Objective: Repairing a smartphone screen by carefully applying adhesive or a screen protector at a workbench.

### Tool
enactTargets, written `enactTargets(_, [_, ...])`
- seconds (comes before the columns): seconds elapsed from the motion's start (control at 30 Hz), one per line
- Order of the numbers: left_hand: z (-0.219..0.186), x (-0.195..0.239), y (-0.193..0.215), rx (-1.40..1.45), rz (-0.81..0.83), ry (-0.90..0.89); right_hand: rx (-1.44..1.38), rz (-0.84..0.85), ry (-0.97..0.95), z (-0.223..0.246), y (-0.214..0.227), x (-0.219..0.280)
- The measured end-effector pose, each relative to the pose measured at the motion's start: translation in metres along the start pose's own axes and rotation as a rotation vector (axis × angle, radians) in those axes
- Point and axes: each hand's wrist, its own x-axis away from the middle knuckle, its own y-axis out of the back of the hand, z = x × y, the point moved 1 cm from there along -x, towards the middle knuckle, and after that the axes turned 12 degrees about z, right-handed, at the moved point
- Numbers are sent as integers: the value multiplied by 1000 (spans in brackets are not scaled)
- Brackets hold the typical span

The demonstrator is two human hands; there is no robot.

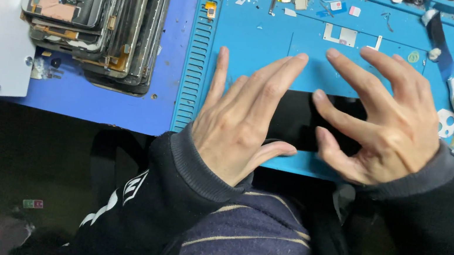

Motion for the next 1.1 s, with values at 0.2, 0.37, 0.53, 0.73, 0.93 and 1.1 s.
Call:
enactTargets(0.2, [1,1,0,-13,-5,8,84,3,-5,-3,6,2])
enactTargets(0.37, [0,0,1,-23,11,10,-9,-23,20,5,3,-11])
enactTargets(0.53, [-1,-3,1,31,0,11,117,-37,-4,1,5,-11])
enactTargets(0.73, [-1,1,5,38,-5,41,230,-123,21,12,12,-19])
enactTargets(0.93, [2,2,3,68,-70,-71,258,-161,35,22,24,-10])
enactTargets(1.1, [-3,-4,4,145,-93,-108,224,-141,-93,12,8,17])
